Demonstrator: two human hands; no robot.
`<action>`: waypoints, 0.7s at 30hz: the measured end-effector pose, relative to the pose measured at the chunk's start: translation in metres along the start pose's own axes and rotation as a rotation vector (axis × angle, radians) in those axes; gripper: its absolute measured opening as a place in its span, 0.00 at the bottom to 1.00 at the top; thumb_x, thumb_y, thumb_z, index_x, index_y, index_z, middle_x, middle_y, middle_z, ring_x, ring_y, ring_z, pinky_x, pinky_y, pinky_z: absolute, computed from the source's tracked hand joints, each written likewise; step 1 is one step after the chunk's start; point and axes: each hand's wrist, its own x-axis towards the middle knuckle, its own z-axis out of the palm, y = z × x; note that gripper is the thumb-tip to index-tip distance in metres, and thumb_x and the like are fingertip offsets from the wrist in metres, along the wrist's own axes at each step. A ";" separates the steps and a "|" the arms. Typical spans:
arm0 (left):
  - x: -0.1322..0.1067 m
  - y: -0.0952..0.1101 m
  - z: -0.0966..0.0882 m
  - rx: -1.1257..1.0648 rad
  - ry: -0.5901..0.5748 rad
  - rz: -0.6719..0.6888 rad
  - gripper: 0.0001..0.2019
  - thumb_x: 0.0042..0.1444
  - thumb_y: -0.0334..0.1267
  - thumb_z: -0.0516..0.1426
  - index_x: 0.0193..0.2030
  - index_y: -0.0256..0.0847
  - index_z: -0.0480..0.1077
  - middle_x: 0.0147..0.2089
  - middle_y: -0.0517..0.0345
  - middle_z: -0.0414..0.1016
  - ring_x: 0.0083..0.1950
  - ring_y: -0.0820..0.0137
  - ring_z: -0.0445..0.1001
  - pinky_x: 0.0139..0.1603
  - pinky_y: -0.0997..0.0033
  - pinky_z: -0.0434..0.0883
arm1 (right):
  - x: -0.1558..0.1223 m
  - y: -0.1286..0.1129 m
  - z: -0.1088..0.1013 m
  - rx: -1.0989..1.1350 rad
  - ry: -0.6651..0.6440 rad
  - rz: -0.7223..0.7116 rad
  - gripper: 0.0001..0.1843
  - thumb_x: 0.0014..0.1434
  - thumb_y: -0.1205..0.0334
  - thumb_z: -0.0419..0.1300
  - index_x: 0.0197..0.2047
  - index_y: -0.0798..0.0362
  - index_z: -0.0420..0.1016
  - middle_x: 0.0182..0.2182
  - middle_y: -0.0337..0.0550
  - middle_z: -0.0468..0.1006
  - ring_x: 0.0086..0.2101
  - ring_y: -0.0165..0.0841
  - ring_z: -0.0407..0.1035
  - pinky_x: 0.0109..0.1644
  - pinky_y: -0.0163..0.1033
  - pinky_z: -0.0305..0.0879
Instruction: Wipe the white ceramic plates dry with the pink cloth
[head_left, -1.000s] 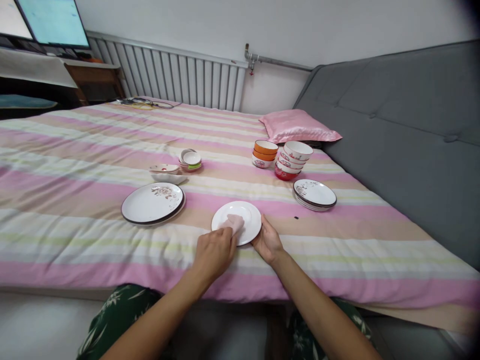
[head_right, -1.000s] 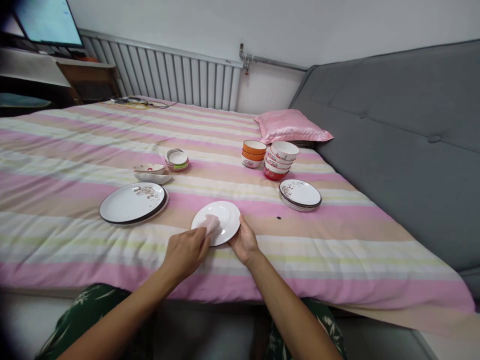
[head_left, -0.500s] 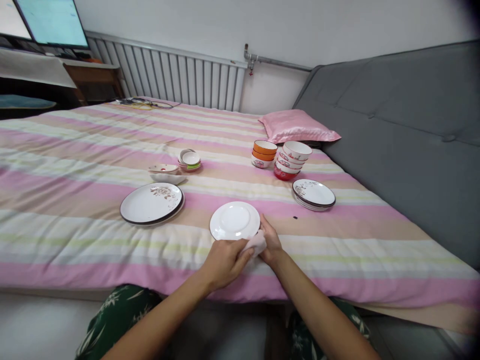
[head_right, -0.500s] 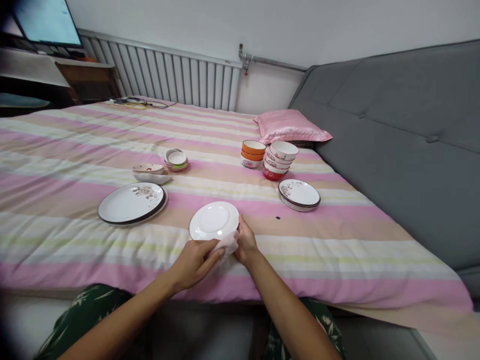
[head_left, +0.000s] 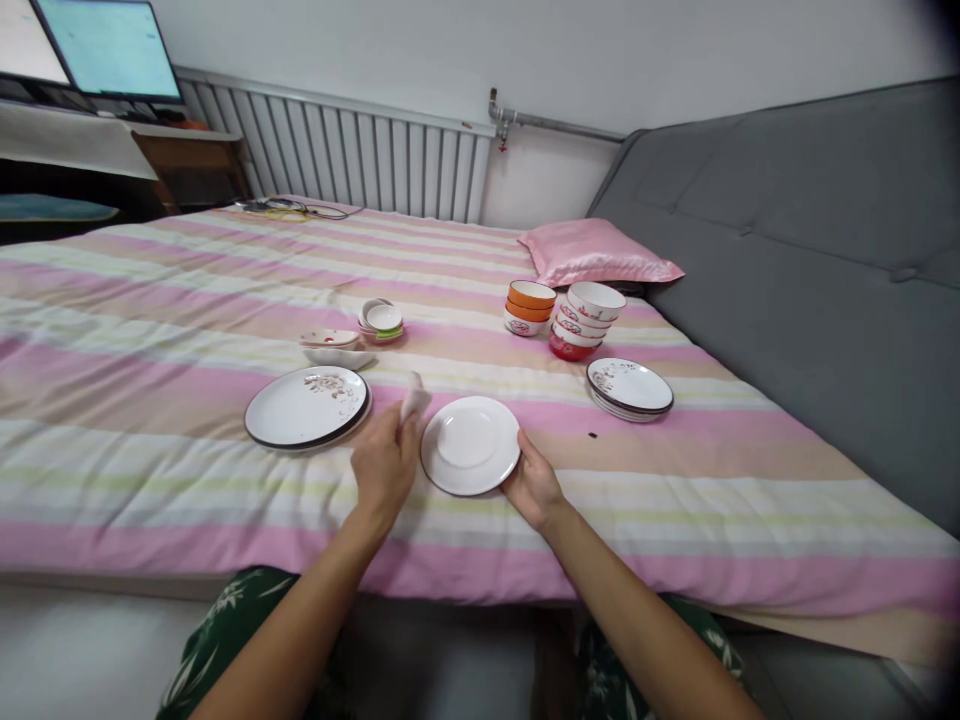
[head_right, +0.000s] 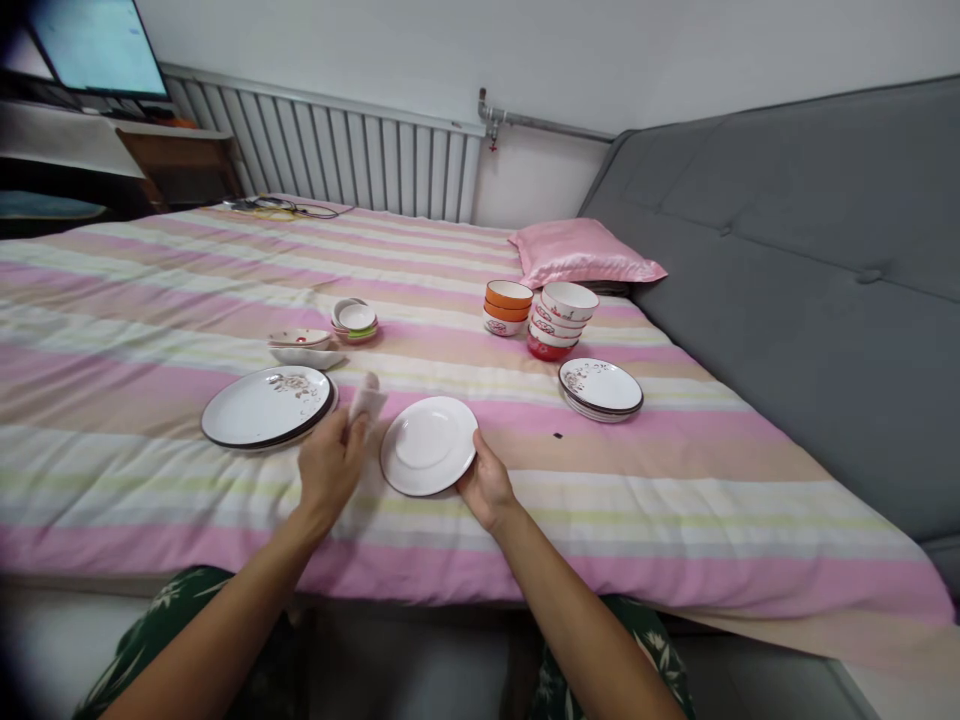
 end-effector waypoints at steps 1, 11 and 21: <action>-0.003 0.001 0.006 -0.028 -0.025 0.055 0.13 0.59 0.39 0.47 0.42 0.39 0.69 0.42 0.51 0.75 0.43 0.64 0.72 0.41 0.68 0.67 | -0.001 0.000 0.001 0.000 -0.002 0.001 0.19 0.60 0.51 0.50 0.50 0.49 0.69 0.48 0.36 0.75 0.50 0.34 0.66 0.56 0.42 0.62; -0.021 0.007 0.046 -0.050 -0.176 0.301 0.18 0.59 0.35 0.49 0.54 0.32 0.66 0.58 0.43 0.65 0.62 0.60 0.60 0.61 0.56 0.60 | -0.003 0.002 0.006 0.014 -0.082 0.004 0.21 0.60 0.51 0.49 0.53 0.51 0.67 0.50 0.40 0.73 0.53 0.34 0.63 0.57 0.42 0.60; -0.019 0.014 0.052 -0.135 -0.179 0.392 0.18 0.59 0.34 0.48 0.56 0.34 0.63 0.60 0.44 0.63 0.62 0.61 0.59 0.61 0.53 0.61 | -0.005 0.001 0.008 0.025 -0.083 0.003 0.21 0.62 0.54 0.48 0.54 0.52 0.66 0.49 0.39 0.74 0.52 0.33 0.65 0.58 0.43 0.60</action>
